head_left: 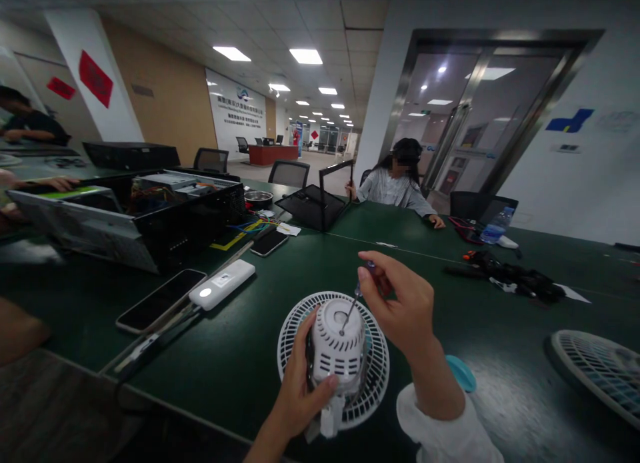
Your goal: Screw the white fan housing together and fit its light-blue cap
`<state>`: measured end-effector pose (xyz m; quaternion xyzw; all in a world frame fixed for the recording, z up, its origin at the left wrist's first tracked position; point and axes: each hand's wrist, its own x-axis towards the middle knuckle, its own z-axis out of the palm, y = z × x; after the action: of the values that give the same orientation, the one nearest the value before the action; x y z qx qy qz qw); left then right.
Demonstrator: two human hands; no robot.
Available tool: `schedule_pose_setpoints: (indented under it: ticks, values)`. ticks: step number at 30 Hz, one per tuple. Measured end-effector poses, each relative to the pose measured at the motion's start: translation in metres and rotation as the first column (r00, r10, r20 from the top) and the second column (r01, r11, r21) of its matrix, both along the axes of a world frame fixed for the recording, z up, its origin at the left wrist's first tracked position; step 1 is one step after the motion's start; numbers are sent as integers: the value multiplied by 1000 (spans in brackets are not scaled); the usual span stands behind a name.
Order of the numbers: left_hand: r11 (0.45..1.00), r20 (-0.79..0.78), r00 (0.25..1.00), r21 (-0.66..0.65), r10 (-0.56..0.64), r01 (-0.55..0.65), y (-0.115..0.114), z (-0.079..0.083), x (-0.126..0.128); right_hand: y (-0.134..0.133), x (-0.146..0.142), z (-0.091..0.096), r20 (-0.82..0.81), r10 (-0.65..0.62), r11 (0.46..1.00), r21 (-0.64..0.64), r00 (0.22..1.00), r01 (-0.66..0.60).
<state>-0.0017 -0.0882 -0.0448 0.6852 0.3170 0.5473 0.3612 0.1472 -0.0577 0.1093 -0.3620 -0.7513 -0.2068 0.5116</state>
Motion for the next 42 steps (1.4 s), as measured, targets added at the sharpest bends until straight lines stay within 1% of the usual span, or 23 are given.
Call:
schedule_pose_setpoints:
  ticks: [11, 15, 19, 25, 30, 34, 38, 40, 42]
  values:
    - [1000, -8, 1000, -10, 6, -6, 1, -3, 0, 0, 1, 1, 32, -29, 1000, -4, 999, 30]
    - [1000, -6, 1000, 10, 22, -22, 1, -3, 0, 1, 3, 1, 29, -25, 1000, -4, 999, 25]
    - [1000, -17, 1000, 1, 22, -22, 1, -2, -1, 1, 4, 2, 35, -13, 1000, 0, 999, 13]
    - [1000, -24, 999, 3, 21, -21, 1, -2, -1, -1, 2, 3, 68, 27, 1000, 14, 997, -28]
    - [1000, -13, 1000, -4, 13, -13, 0, -2, 0, -8, 1, 10, 131, 128, 992, -12, 983, -128]
    - [1000, -2, 1000, -3, 14, -14, 0, -2, 0, -15, 3, 13, 135, 207, 978, -48, 969, -202]
    - [1000, 22, 1000, -9, 5, -5, 0, -1, 0, -16, 3, 12, 135, 209, 978, -17, 969, -208]
    - [1000, 31, 1000, -9, 1, 0, 0, -1, 1, -14, 2, 11, 144, 191, 981, -8, 971, -192]
    - [1000, 38, 999, -12, -8, 8, 0, -1, 1, -12, 2, 10, 145, 162, 987, -28, 976, -159]
